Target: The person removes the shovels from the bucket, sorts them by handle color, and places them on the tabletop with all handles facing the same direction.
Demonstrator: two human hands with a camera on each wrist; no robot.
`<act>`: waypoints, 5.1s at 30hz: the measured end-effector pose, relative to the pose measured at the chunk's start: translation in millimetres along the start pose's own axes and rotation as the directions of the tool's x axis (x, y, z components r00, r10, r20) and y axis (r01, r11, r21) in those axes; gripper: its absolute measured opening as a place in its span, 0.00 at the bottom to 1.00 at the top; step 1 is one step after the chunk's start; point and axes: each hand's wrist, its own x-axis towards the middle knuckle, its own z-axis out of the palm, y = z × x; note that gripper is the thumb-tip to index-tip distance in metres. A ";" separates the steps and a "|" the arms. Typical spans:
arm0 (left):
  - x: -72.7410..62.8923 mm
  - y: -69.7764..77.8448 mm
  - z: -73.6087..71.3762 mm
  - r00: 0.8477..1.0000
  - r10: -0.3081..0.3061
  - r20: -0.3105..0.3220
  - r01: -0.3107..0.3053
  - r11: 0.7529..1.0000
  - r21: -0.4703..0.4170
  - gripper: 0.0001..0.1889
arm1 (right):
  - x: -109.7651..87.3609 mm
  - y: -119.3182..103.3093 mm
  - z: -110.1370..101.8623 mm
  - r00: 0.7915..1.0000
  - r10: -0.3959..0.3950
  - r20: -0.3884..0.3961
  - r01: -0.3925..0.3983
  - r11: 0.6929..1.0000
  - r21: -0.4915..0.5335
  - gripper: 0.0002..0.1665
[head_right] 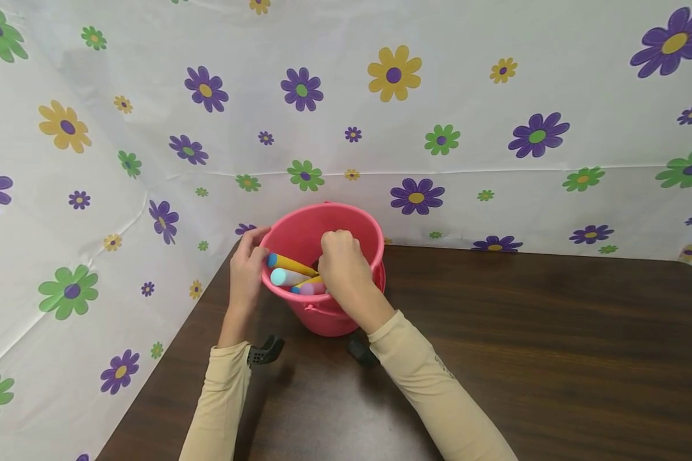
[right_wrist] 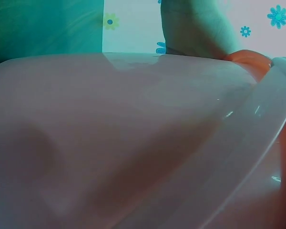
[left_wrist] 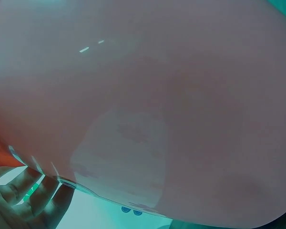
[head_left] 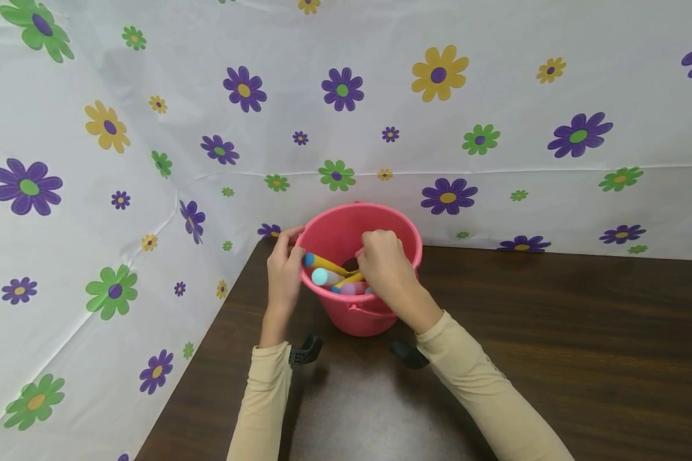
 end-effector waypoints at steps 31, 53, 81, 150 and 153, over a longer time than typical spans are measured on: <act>-2.5 -1.1 2.3 1.000 -0.016 0.001 0.016 1.000 0.009 0.22 | -28.1 18.6 8.8 0.884 -0.143 -0.445 0.233 0.960 0.154 0.15; 2.5 -3.4 2.9 1.000 0.010 -0.016 -0.011 1.000 -0.015 0.23 | -49.0 28.6 -33.8 0.797 -0.150 -0.585 0.295 0.942 0.161 0.12; 0.9 -4.1 2.1 1.000 0.001 -0.014 -0.001 0.999 -0.035 0.23 | -63.1 46.6 -75.2 0.681 -0.095 -0.726 0.270 0.954 0.129 0.12; 1.2 -2.5 3.4 1.000 -0.012 -0.004 0.012 0.999 -0.044 0.23 | -69.7 126.6 -97.1 0.677 -0.037 -0.735 0.022 0.999 -0.029 0.10; 1.3 -1.9 3.7 1.000 -0.014 -0.002 0.014 0.999 -0.044 0.23 | -68.7 128.4 -95.0 0.686 -0.030 -0.727 0.011 0.999 -0.031 0.10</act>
